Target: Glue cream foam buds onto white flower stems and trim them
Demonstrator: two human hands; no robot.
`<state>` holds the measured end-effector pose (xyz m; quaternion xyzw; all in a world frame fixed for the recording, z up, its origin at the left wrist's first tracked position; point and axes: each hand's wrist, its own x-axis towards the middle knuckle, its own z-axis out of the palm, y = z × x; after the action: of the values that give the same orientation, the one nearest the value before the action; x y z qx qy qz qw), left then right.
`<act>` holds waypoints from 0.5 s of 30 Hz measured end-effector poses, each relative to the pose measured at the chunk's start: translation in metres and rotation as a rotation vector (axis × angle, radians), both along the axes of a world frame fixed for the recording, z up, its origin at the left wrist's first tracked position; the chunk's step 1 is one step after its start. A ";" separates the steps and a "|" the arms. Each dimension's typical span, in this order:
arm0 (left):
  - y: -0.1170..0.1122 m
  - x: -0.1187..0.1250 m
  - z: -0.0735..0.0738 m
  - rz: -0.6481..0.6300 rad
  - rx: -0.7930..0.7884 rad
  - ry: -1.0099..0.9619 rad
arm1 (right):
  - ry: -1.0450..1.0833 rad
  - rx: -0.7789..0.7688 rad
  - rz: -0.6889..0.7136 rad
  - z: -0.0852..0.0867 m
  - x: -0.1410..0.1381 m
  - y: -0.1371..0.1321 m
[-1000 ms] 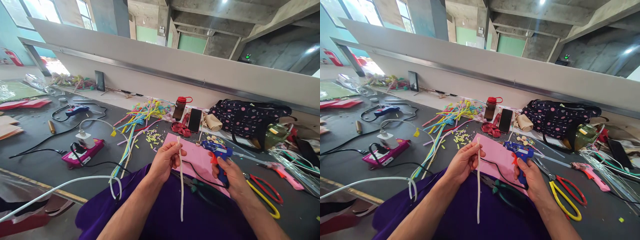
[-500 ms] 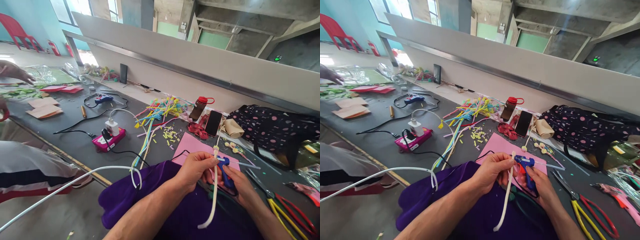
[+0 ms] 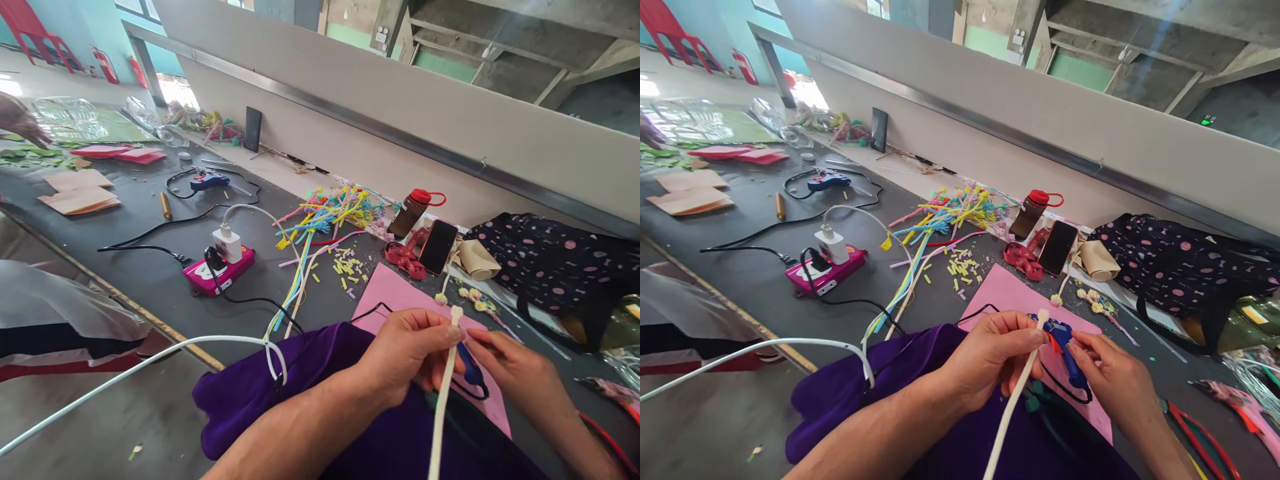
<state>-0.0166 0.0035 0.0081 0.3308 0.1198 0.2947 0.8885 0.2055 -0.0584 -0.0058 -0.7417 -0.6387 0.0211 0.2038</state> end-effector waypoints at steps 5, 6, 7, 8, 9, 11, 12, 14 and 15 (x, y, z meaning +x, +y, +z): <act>-0.001 0.004 -0.004 0.106 0.059 0.100 | 0.024 -0.008 0.155 0.026 -0.032 0.053; -0.001 0.005 -0.005 0.094 0.067 0.115 | 0.033 -0.027 0.170 0.027 -0.035 0.064; -0.002 0.006 -0.006 0.074 0.076 0.129 | 0.046 -0.049 0.181 0.028 -0.038 0.075; -0.003 0.008 -0.007 0.052 0.084 0.144 | 0.059 -0.075 0.204 0.027 -0.041 0.084; -0.004 0.009 -0.008 0.027 0.090 0.159 | 0.064 -0.107 0.254 0.026 -0.045 0.092; -0.006 0.011 -0.008 -0.018 0.096 0.176 | 0.041 -0.140 0.386 0.022 -0.055 0.104; -0.007 0.011 -0.008 -0.036 0.097 0.178 | 0.034 -0.144 0.425 0.021 -0.062 0.108; -0.010 0.011 -0.006 -0.064 0.108 0.170 | 0.008 -0.157 0.497 0.020 -0.080 0.114; -0.010 0.010 -0.005 -0.067 0.117 0.166 | -0.012 -0.168 0.525 0.020 -0.090 0.117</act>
<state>-0.0062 -0.0070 0.0030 0.4093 0.1645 0.2428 0.8640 0.1154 0.0583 0.0147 -0.5649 -0.8064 0.1216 0.1254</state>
